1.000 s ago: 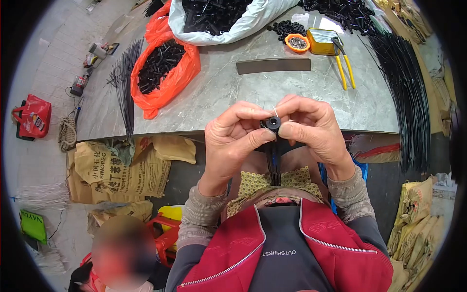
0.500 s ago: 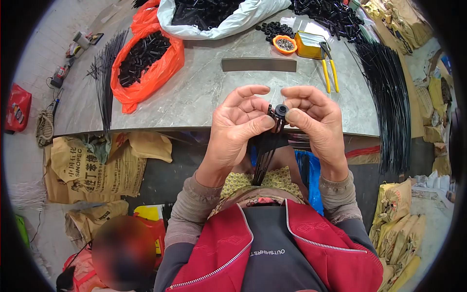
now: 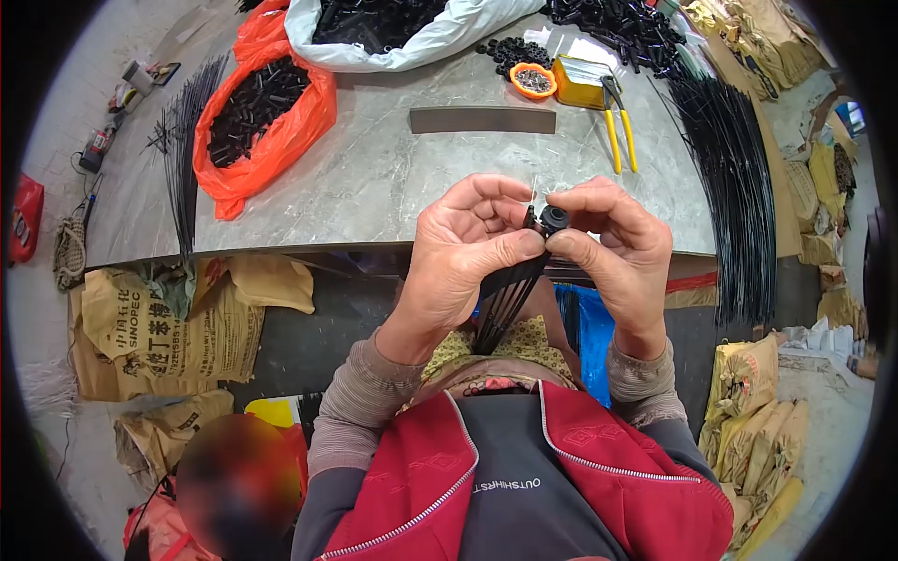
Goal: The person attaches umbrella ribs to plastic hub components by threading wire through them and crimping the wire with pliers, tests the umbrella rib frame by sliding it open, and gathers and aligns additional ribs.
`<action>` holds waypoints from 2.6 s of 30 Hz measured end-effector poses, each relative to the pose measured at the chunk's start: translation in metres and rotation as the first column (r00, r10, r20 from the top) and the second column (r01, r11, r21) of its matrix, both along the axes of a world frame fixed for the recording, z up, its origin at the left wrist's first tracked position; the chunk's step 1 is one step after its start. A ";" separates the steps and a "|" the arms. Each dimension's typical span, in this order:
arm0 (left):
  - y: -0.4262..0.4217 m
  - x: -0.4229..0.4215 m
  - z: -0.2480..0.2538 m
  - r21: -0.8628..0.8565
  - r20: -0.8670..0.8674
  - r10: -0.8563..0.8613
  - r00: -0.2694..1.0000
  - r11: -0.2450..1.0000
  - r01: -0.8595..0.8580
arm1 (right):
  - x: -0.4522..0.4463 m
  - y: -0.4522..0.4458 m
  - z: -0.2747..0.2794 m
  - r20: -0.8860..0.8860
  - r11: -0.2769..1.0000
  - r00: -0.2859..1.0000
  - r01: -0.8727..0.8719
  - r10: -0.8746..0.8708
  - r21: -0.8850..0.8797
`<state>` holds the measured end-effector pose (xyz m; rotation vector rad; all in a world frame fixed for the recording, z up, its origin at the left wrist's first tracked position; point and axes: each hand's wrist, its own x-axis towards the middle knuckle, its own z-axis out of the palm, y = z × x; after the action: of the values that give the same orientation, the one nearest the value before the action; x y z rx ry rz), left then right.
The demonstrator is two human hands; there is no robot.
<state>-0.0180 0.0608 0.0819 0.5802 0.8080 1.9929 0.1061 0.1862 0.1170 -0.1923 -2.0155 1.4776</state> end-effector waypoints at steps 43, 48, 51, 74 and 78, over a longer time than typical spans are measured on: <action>0.024 0.014 -0.008 0.036 0.068 -0.053 0.996 0.998 0.050 | 0.016 0.002 -0.015 -0.117 0.995 0.990 0.072 -0.079 -0.063; 0.029 0.018 -0.014 0.078 0.117 -0.062 0.991 0.996 0.053 | 0.019 0.001 -0.014 -0.105 0.990 0.990 0.082 -0.094 -0.114; 0.029 0.019 -0.014 0.098 0.144 -0.085 0.986 0.993 0.071 | 0.020 0.002 -0.014 -0.113 0.993 0.989 0.082 -0.091 -0.084; 0.031 0.013 -0.015 0.147 0.377 -0.376 0.846 0.926 0.346 | 0.017 0.009 -0.018 -0.120 0.967 0.992 -0.062 0.033 -0.248; 0.032 0.004 -0.020 0.154 0.353 -0.459 0.815 0.888 0.434 | 0.015 0.011 -0.019 -0.180 0.974 0.980 -0.117 0.082 -0.194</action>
<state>-0.0140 0.0933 0.0623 0.3578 0.3233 1.6200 0.1214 0.1973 0.0977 -0.0460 -1.7589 1.7047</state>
